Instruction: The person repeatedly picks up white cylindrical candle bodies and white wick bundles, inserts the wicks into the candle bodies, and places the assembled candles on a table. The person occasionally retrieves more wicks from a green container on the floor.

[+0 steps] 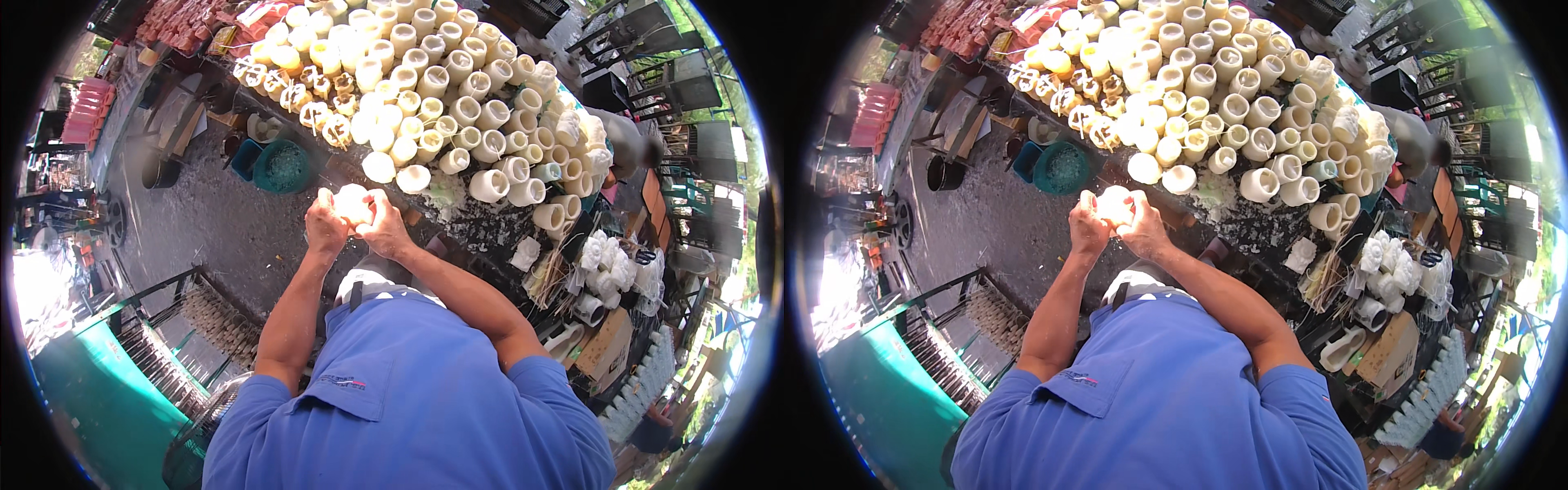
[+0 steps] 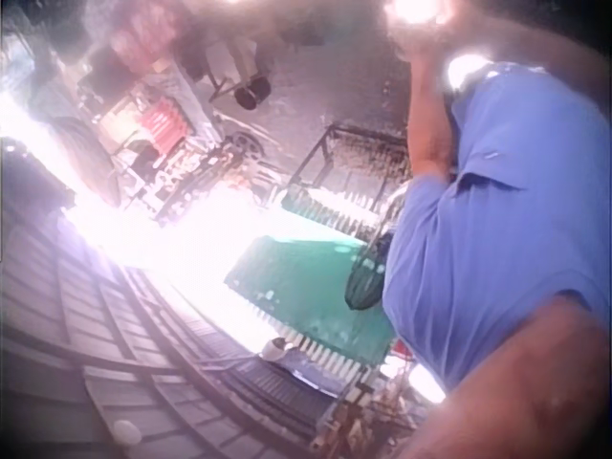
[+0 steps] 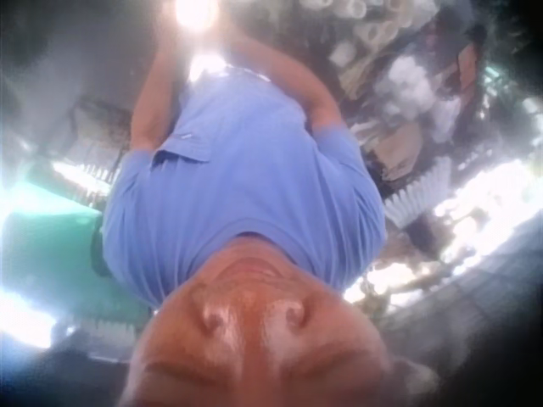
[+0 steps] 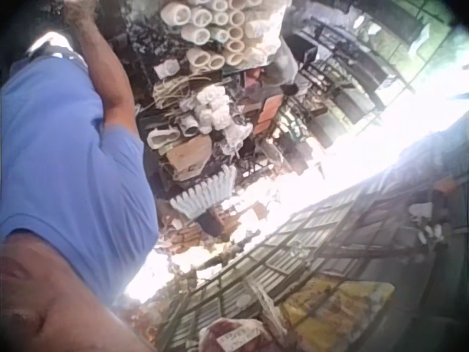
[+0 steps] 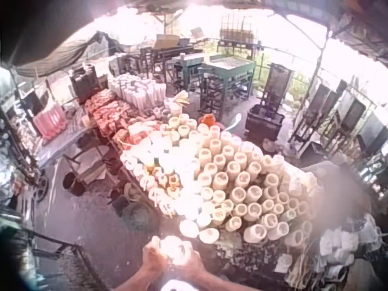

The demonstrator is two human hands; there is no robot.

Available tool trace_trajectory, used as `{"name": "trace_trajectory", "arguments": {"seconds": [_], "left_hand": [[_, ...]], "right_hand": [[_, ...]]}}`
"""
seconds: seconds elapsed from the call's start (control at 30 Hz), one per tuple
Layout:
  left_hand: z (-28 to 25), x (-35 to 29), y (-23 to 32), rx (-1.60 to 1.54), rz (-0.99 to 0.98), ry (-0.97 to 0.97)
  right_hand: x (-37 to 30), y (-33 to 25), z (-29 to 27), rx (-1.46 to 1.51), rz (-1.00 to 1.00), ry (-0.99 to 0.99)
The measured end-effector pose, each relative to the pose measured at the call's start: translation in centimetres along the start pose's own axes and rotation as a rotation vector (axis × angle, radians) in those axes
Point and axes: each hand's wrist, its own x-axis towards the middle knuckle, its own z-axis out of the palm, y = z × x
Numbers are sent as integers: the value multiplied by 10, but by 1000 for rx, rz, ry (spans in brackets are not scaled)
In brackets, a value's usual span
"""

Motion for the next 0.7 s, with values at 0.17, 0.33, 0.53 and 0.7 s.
{"name": "trace_trajectory", "arguments": {"seconds": [0.17,0.33,0.53,0.7], "left_hand": [[-43,-15,33,13,127,43],[-79,-19,5,-706,-337,-120],[-65,-2,-45,-1204,-489,-81],[-87,10,-62,-1324,-402,-62]], "right_hand": [[31,1,-3,-342,-444,46],[42,-19,10,-47,-131,-114],[27,-74,-7,-515,-223,-488],[16,-102,-6,-344,-797,133]]}}
